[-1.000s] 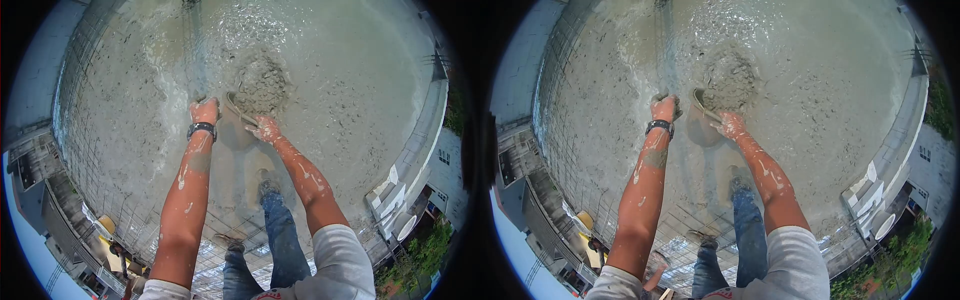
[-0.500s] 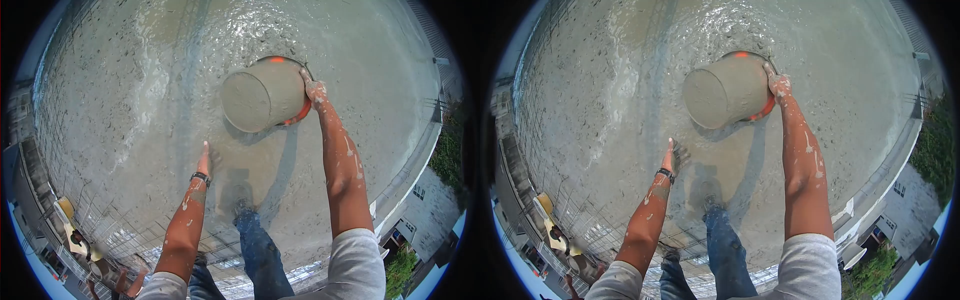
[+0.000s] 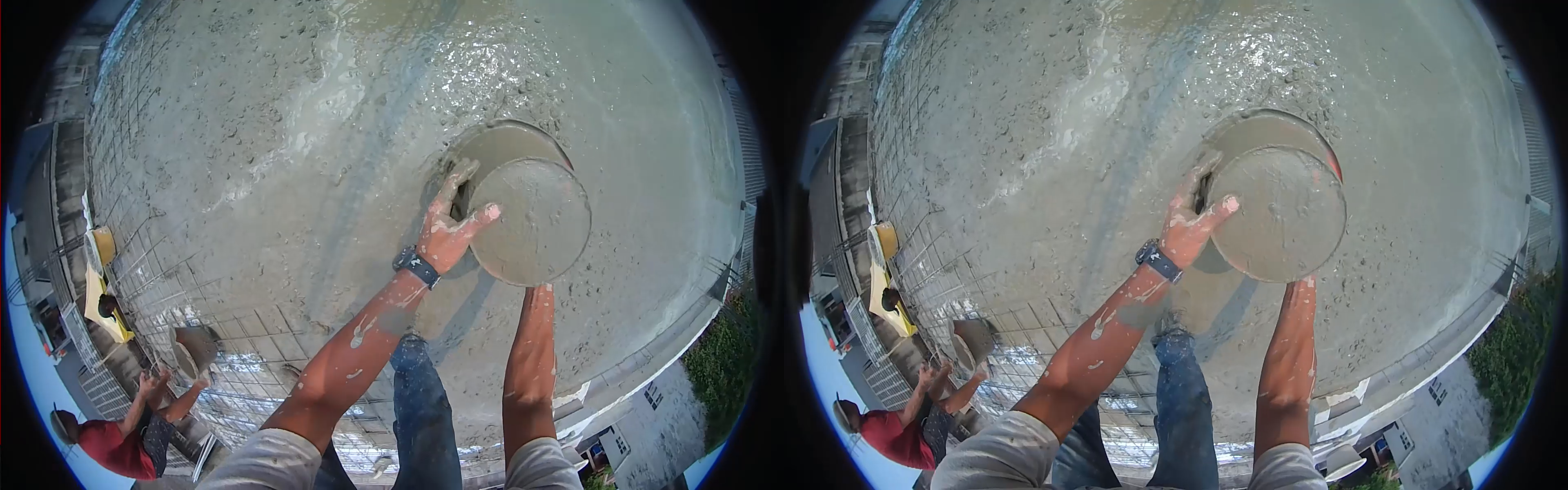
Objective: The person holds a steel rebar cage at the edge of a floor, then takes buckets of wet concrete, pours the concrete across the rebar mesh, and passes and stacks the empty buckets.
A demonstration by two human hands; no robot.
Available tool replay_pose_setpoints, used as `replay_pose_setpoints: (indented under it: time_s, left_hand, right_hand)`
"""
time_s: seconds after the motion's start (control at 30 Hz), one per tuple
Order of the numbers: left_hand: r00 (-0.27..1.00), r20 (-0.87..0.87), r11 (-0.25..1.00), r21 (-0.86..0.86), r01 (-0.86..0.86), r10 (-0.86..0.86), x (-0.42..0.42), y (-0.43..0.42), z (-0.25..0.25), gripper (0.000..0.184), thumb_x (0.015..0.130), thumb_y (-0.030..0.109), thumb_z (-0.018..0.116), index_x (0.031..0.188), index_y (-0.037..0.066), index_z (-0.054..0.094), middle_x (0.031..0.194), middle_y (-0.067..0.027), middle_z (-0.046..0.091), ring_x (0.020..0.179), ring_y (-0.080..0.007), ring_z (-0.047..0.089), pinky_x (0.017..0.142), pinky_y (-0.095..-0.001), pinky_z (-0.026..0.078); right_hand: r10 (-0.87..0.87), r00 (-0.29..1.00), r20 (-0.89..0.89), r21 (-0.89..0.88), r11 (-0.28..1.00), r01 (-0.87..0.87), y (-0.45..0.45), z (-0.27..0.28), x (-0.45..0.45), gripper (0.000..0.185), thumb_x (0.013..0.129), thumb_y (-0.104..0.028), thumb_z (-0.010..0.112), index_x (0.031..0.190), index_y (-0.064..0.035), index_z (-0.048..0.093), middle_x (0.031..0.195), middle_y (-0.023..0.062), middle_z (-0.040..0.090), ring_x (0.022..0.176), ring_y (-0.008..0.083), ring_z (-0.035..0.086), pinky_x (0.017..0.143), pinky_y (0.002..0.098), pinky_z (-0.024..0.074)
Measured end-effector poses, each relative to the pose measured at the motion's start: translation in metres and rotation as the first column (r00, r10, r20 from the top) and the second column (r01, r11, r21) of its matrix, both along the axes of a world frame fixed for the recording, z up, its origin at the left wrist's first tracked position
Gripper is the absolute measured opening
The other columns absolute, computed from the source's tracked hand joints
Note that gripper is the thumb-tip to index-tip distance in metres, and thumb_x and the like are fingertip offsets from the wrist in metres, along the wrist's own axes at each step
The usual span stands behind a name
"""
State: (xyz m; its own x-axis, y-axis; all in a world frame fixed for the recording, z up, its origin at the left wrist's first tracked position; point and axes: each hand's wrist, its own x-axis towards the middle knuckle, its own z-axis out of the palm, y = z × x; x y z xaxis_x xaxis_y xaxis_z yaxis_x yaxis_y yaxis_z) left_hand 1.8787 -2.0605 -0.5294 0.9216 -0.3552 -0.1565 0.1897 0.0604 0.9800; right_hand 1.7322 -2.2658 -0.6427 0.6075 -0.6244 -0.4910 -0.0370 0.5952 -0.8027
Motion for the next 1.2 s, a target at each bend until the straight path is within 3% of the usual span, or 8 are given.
replay_pose_setpoints:
  time_s: [0.1,0.37,0.53,0.63,0.77,0.9,1.07,1.2]
  left_hand:
    - [0.810,-0.572,0.981,-0.048,-0.190,0.129,0.006,0.048,0.021,0.066,0.080,0.028,0.069,0.133,0.002,0.040,0.128,-0.0136,0.049,0.117,-0.0218,0.047,0.100,-0.0349,0.037]
    - [0.550,-0.832,0.578,-0.412,-0.705,0.078,-0.114,0.302,-0.009,0.055,0.088,0.038,0.053,0.130,0.005,0.044,0.127,-0.0117,0.050,0.114,-0.0231,0.050,0.097,-0.0376,0.040]
    - [0.117,-0.912,0.511,0.112,-0.852,0.394,-0.225,0.482,0.029,0.068,0.083,0.058,0.049,0.131,0.011,0.044,0.128,-0.0094,0.048,0.115,-0.0246,0.048,0.096,-0.0441,0.038]
    - [-0.093,-0.826,0.316,0.314,-0.895,0.557,-0.328,0.600,0.060,0.078,0.083,0.066,0.042,0.142,0.017,0.029,0.142,-0.0093,0.035,0.124,-0.0284,0.038,0.100,-0.0531,0.029]
    - [-0.011,-0.706,0.156,0.171,-0.973,0.708,-0.440,0.732,0.153,0.083,0.083,0.069,0.040,0.145,0.017,0.019,0.144,-0.0102,0.031,0.125,-0.0284,0.037,0.097,-0.0581,0.033]
    - [-0.442,-0.552,-0.063,0.573,-0.817,0.707,-0.532,0.845,0.136,0.062,0.077,0.033,0.071,0.125,0.004,0.045,0.105,-0.0101,0.060,0.089,-0.0245,0.061,0.075,-0.0373,0.052]
    - [-0.563,-0.359,-0.108,0.768,-0.632,0.744,-0.719,0.883,-0.002,0.043,0.069,0.002,0.061,0.111,-0.001,0.053,0.095,-0.0133,0.063,0.081,-0.0252,0.063,0.071,-0.0339,0.052]
    - [-0.662,-0.423,-0.236,0.703,-0.670,0.619,-0.783,0.866,-0.070,0.049,0.072,0.000,0.062,0.119,-0.001,0.047,0.101,-0.0132,0.062,0.085,-0.0246,0.062,0.073,-0.0345,0.052]
  right_hand:
    - [-0.050,0.980,-0.191,0.028,0.998,0.056,0.022,0.072,0.046,0.066,0.090,-0.048,0.050,0.135,-0.0016,0.036,0.131,0.0105,0.048,0.115,0.0265,0.049,0.098,0.0400,0.0402]
    - [0.469,0.817,-0.334,-0.163,0.826,-0.540,0.223,0.209,0.094,0.063,0.084,-0.038,0.065,0.126,0.0045,0.044,0.122,0.0133,0.054,0.109,0.0220,0.052,0.094,0.0358,0.0411]
    - [0.798,0.189,-0.572,-0.166,0.113,-0.980,0.478,0.255,0.064,0.049,0.083,-0.032,0.068,0.115,0.0019,0.055,0.103,0.0104,0.062,0.091,0.0187,0.057,0.084,0.0315,0.0439]
    - [0.892,-0.191,-0.409,-0.525,-0.401,-0.751,0.623,0.233,0.008,0.033,0.075,-0.023,0.074,0.101,-0.0059,0.064,0.090,0.0098,0.064,0.079,0.0233,0.061,0.074,0.0321,0.0481]
    - [0.718,-0.462,-0.521,-0.711,-0.664,-0.231,0.804,0.248,-0.096,0.024,0.068,-0.013,0.064,0.092,-0.0096,0.065,0.106,0.0087,0.060,0.097,0.0281,0.059,0.079,0.0391,0.0493]
    - [0.444,-0.743,-0.501,-0.731,-0.677,0.089,0.946,0.212,-0.244,0.021,0.073,-0.016,0.058,0.092,-0.0094,0.064,0.112,0.0095,0.058,0.104,0.0240,0.057,0.089,0.0403,0.0442]
    - [0.362,-0.847,-0.389,-0.784,-0.613,0.098,1.039,0.105,-0.336,0.038,0.074,-0.030,0.061,0.109,-0.0147,0.062,0.114,0.0097,0.058,0.109,0.0247,0.054,0.095,0.0433,0.0401]
    - [0.711,-0.398,-0.579,-0.780,-0.626,0.016,1.196,0.149,-0.192,0.059,0.079,-0.043,0.063,0.121,-0.0047,0.049,0.123,0.0228,0.047,0.110,0.0411,0.048,0.089,0.0482,0.0426]
